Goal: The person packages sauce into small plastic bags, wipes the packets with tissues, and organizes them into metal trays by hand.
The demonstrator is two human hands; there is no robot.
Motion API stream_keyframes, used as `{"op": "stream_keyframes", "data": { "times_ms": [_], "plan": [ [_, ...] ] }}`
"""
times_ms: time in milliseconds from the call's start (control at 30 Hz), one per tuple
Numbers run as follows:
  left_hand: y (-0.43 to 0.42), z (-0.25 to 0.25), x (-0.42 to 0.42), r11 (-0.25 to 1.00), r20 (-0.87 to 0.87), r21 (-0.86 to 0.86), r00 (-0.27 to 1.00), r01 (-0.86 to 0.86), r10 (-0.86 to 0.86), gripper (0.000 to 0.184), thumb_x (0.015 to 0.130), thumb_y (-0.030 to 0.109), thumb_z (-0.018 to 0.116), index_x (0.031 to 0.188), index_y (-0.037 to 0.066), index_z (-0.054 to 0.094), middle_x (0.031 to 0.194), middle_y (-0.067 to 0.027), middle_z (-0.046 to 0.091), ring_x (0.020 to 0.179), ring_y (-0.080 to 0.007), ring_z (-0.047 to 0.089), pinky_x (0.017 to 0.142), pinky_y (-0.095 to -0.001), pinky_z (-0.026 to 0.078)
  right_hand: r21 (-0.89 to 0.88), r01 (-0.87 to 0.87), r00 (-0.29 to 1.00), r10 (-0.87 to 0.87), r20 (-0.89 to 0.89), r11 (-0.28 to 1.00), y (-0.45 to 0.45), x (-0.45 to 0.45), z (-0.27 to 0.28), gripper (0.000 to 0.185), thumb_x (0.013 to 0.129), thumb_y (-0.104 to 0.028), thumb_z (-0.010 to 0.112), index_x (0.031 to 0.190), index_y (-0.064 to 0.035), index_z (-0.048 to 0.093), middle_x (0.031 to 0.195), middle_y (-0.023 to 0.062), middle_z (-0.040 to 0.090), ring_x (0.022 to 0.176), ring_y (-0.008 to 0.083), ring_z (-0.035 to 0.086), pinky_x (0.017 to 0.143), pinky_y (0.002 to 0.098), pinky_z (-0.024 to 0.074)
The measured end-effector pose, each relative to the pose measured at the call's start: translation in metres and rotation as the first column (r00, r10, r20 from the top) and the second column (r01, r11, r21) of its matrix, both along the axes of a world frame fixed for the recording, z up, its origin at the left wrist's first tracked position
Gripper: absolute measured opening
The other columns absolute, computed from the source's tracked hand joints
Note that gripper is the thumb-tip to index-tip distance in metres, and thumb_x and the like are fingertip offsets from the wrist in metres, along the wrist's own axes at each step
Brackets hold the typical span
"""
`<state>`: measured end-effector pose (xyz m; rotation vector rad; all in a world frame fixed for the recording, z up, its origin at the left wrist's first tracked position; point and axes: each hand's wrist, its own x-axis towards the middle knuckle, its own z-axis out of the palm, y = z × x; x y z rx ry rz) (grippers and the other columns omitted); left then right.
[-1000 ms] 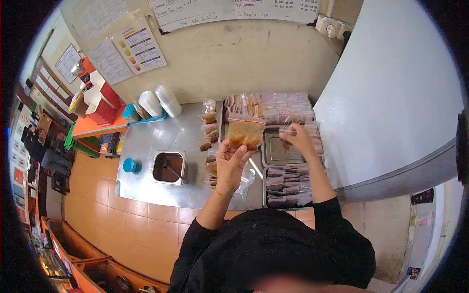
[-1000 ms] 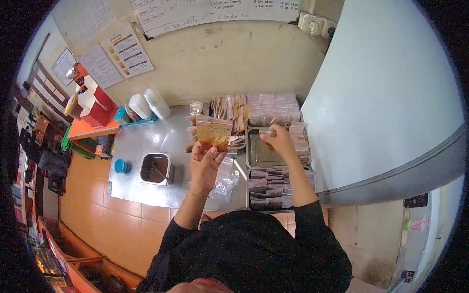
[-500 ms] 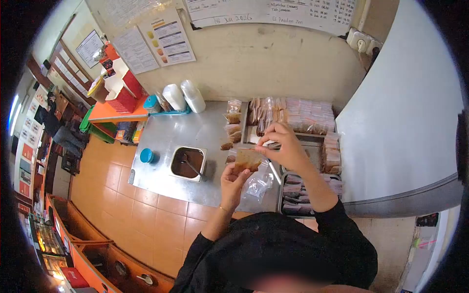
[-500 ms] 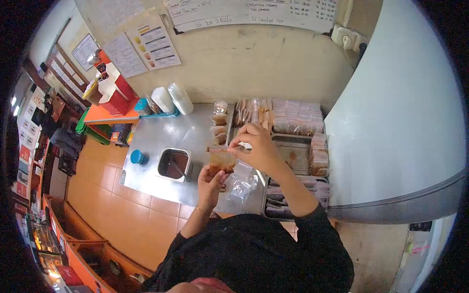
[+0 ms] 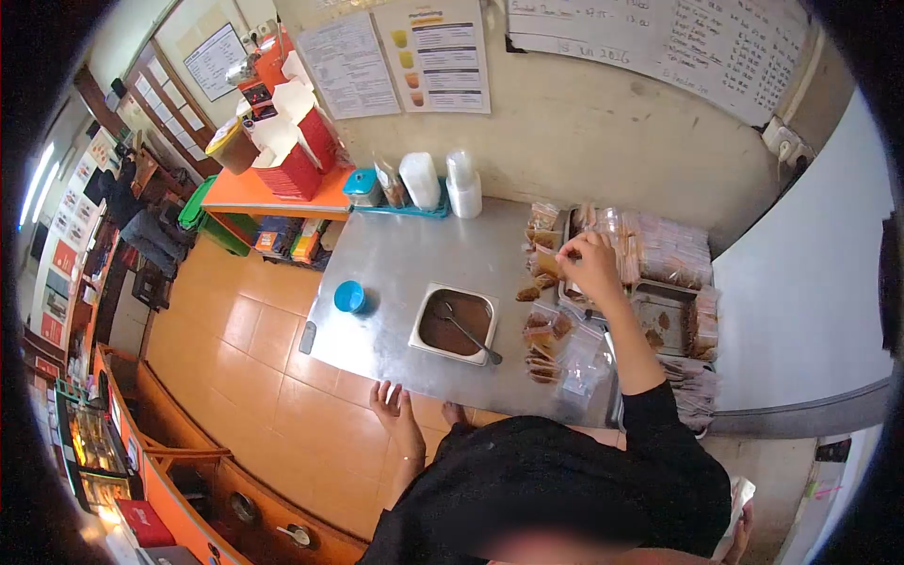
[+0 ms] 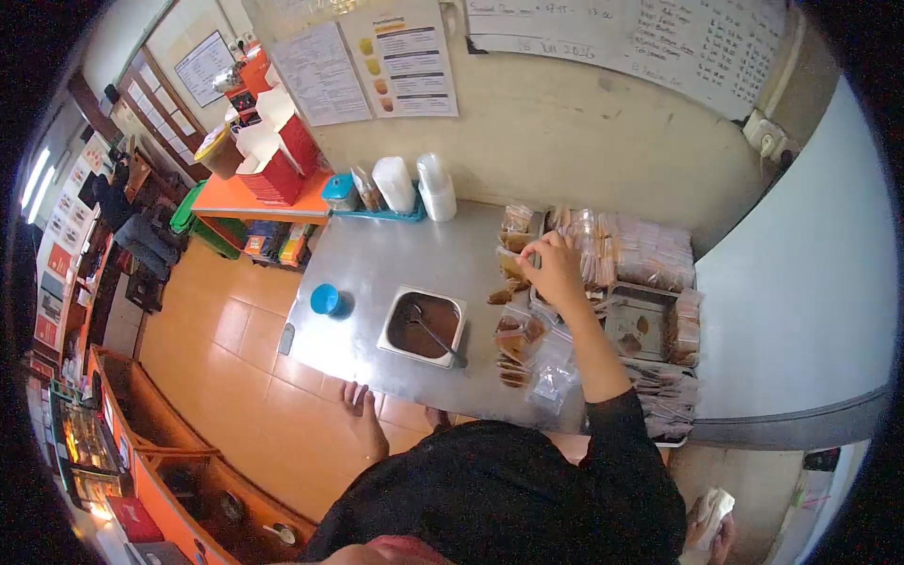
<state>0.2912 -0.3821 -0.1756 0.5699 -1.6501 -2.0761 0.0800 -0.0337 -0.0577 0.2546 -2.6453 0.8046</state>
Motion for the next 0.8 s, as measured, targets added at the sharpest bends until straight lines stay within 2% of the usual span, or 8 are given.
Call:
{"op": "stream_keyframes", "data": {
  "times_ms": [67, 233, 333, 367, 467, 567, 667, 800],
  "plan": [
    [-0.041, 0.005, 0.002, 0.992, 0.052, -0.066, 0.992, -0.108, 0.112, 0.056, 0.092, -0.001, 0.055, 0.14, 0.005, 0.029, 0.135, -0.0153, 0.041, 0.118, -0.0255, 0.047, 0.102, -0.0365, 0.04, -0.013, 0.071, 0.996, -0.07, 0.053, 0.997, -0.018, -0.016, -0.018, 0.013, 0.076, -0.021, 0.075, 0.082, -0.0117, 0.07, 0.098, 0.0081, 0.06, 0.102, 0.0311, 0.052, 0.091, 0.0423, 0.0412],
    [-0.133, -0.002, -0.008, 0.964, 0.061, -0.164, 0.973, -0.208, 0.221, 0.054, 0.093, 0.005, 0.055, 0.141, 0.003, 0.03, 0.137, -0.0165, 0.038, 0.121, -0.0266, 0.045, 0.103, -0.0384, 0.038, 0.075, 0.148, 0.986, -0.153, 0.059, 0.986, -0.073, -0.043, -0.045, 0.013, 0.075, -0.025, 0.075, 0.082, -0.0151, 0.071, 0.102, 0.0064, 0.06, 0.106, 0.031, 0.051, 0.094, 0.0438, 0.0385],
    [-0.169, -0.005, -0.025, 0.938, 0.039, -0.217, 0.958, -0.27, 0.285, 0.055, 0.093, 0.006, 0.055, 0.142, 0.003, 0.03, 0.137, -0.0166, 0.038, 0.123, -0.0262, 0.043, 0.104, -0.0389, 0.038, 0.058, 0.189, 0.976, -0.194, 0.1, 0.98, -0.102, -0.053, -0.055, 0.014, 0.075, -0.028, 0.075, 0.083, -0.0167, 0.071, 0.105, 0.0047, 0.059, 0.109, 0.0302, 0.049, 0.097, 0.0451, 0.0357],
    [-0.178, -0.006, -0.029, 0.939, 0.061, -0.226, 0.958, -0.259, 0.279, 0.056, 0.092, 0.006, 0.055, 0.142, 0.003, 0.029, 0.138, -0.0173, 0.037, 0.125, -0.0264, 0.04, 0.105, -0.0396, 0.036, 0.049, 0.206, 0.966, -0.211, 0.147, 0.977, -0.11, -0.057, -0.057, 0.014, 0.075, -0.029, 0.074, 0.083, -0.0183, 0.071, 0.108, 0.0036, 0.058, 0.111, 0.0302, 0.047, 0.098, 0.0476, 0.0331],
    [-0.186, 0.009, -0.04, 0.94, 0.112, -0.248, 0.957, -0.235, 0.269, 0.057, 0.092, 0.005, 0.053, 0.143, 0.004, 0.028, 0.14, -0.0176, 0.035, 0.128, -0.0269, 0.038, 0.107, -0.0399, 0.034, 0.049, 0.184, 0.973, -0.189, 0.136, 0.982, -0.131, -0.076, -0.076, 0.011, 0.077, -0.029, 0.072, 0.082, -0.0195, 0.07, 0.111, 0.0055, 0.055, 0.115, 0.0311, 0.045, 0.1, 0.0531, 0.0301],
    [-0.193, 0.004, -0.041, 0.943, 0.113, -0.256, 0.963, -0.211, 0.246, 0.059, 0.091, 0.004, 0.053, 0.144, 0.005, 0.028, 0.142, -0.0179, 0.033, 0.131, -0.0276, 0.035, 0.109, -0.0413, 0.031, 0.04, 0.13, 0.978, -0.134, 0.157, 0.991, -0.158, -0.098, -0.084, 0.01, 0.078, -0.028, 0.07, 0.083, -0.02, 0.07, 0.111, 0.0068, 0.056, 0.113, 0.0319, 0.045, 0.1, 0.0536, 0.0297],
    [-0.202, -0.011, -0.035, 0.938, 0.163, -0.289, 0.955, -0.193, 0.247, 0.061, 0.09, 0.003, 0.054, 0.145, 0.007, 0.027, 0.144, -0.0176, 0.032, 0.132, -0.028, 0.033, 0.109, -0.0423, 0.03, 0.139, 0.143, 0.969, -0.167, 0.182, 0.98, -0.185, -0.127, -0.096, 0.014, 0.079, -0.031, 0.072, 0.089, -0.0218, 0.069, 0.11, 0.0062, 0.056, 0.113, 0.0314, 0.046, 0.099, 0.0523, 0.0318],
    [-0.208, -0.026, -0.017, 0.939, 0.218, -0.258, 0.933, -0.227, 0.285, 0.062, 0.09, 0.003, 0.053, 0.145, 0.008, 0.027, 0.145, -0.017, 0.031, 0.133, -0.0281, 0.033, 0.109, -0.0435, 0.028, 0.086, 0.128, 0.958, -0.146, 0.246, 0.988, -0.215, -0.164, -0.118, 0.011, 0.08, -0.029, 0.069, 0.088, -0.0218, 0.069, 0.111, 0.0093, 0.057, 0.114, 0.0348, 0.045, 0.096, 0.0559, 0.0351]
  ]
}}
